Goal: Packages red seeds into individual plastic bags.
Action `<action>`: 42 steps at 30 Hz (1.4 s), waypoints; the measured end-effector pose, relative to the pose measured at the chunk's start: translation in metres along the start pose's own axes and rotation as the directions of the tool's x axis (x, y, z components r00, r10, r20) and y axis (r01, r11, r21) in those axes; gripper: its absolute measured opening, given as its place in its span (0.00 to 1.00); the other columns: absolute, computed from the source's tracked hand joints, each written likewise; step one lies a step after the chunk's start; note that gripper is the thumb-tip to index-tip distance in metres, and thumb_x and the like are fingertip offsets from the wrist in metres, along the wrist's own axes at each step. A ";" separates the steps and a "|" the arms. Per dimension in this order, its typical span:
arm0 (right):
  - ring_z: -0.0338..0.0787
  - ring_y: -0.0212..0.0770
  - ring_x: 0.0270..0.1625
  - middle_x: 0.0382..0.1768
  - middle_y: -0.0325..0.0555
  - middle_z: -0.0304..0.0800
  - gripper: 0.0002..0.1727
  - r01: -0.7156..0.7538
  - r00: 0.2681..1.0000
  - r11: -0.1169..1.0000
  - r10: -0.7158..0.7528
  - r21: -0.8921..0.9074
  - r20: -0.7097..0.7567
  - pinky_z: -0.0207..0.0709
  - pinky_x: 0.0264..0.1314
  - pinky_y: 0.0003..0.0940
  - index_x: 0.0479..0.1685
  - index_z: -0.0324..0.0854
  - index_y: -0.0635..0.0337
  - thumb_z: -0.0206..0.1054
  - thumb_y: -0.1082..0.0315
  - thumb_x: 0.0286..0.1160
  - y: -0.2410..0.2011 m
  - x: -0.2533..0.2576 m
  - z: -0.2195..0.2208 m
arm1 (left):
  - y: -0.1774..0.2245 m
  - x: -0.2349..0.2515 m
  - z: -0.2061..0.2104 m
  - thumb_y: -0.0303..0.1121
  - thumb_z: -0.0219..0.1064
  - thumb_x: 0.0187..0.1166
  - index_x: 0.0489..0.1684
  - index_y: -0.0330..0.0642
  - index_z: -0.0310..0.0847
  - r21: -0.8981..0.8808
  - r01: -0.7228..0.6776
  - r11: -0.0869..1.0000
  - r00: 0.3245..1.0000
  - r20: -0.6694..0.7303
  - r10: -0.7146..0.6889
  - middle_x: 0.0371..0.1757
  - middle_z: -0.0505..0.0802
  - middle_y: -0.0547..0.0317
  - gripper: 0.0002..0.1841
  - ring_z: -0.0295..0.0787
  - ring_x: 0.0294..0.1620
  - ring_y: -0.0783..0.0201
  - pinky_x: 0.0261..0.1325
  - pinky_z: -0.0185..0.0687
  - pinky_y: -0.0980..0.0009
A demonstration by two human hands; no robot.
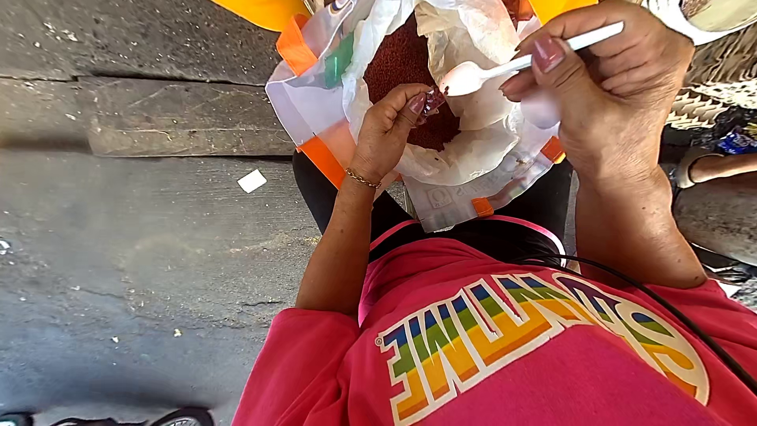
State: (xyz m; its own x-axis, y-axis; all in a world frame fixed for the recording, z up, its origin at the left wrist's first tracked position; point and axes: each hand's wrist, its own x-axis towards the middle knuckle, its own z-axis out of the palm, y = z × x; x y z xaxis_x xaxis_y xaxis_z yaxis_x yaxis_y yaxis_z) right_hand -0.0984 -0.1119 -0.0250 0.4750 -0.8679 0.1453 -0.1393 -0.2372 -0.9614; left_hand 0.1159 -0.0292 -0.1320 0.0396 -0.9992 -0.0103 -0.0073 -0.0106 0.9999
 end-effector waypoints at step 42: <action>0.97 0.38 0.34 0.33 0.40 0.95 0.10 -0.210 0.959 0.916 0.260 0.341 -0.109 0.95 0.45 0.37 0.40 0.82 0.58 0.56 0.75 0.87 0.001 0.008 -0.005 | 0.002 0.002 -0.004 0.24 0.53 0.89 0.56 0.31 0.85 -0.190 -0.070 0.979 0.997 -0.041 0.063 0.54 0.94 0.61 0.13 0.90 0.58 0.71 0.68 0.84 0.69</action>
State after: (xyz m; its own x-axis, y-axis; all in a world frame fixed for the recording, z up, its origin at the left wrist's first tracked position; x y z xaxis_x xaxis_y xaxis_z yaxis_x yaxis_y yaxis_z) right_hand -0.0989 -0.1207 -0.0235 0.3248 -0.9419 -0.0853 0.0689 0.1135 -0.9911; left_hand 0.1201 -0.0312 -0.1296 0.0796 -0.9954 0.0532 0.1798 0.0668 0.9814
